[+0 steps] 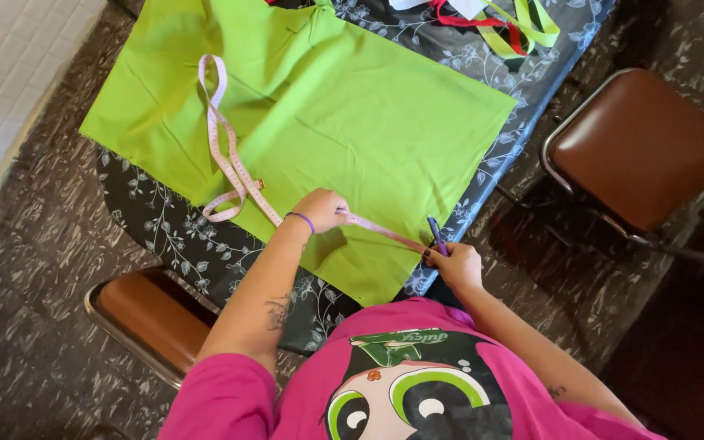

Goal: The person cuts a piece of lime green fabric using scissors. They then use a measuring tape and a pen to mark measurements on the fabric. Finally, they use a yellow ruler to draw a straight line on the fabric.

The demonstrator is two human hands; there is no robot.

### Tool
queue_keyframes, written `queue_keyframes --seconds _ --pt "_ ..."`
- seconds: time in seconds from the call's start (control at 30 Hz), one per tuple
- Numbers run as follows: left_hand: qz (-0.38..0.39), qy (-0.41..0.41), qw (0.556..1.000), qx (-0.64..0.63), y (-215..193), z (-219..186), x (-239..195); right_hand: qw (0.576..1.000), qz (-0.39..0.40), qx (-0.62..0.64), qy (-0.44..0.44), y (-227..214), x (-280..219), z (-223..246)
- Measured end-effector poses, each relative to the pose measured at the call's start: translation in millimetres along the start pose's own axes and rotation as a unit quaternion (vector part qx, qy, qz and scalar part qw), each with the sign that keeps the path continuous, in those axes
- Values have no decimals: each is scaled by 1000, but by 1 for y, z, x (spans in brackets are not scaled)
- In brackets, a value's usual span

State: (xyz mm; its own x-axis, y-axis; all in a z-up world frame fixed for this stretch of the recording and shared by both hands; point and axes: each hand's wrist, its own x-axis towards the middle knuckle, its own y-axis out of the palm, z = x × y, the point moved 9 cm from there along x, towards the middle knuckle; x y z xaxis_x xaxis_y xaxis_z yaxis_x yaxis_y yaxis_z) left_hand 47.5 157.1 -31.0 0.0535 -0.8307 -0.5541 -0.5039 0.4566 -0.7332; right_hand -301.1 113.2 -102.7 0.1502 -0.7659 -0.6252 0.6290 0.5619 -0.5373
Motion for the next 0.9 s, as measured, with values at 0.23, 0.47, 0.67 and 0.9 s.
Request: queue_keyframes --seconds 0.23,0.47,0.67,0.9 --pt "-6 -5 1000 21 0 8 8 999 -4 -27 22 -1 -3 9" --pt "-3 -11 1000 19 -9 16 14 999 -9 -40 15 -10 -2 11" --pt "-19 -49 998 40 -49 72 11 995 -8 -95 -7 -5 13 2" --pt "-11 -171 983 62 -109 144 21 986 5 -166 -30 -7 0 20"
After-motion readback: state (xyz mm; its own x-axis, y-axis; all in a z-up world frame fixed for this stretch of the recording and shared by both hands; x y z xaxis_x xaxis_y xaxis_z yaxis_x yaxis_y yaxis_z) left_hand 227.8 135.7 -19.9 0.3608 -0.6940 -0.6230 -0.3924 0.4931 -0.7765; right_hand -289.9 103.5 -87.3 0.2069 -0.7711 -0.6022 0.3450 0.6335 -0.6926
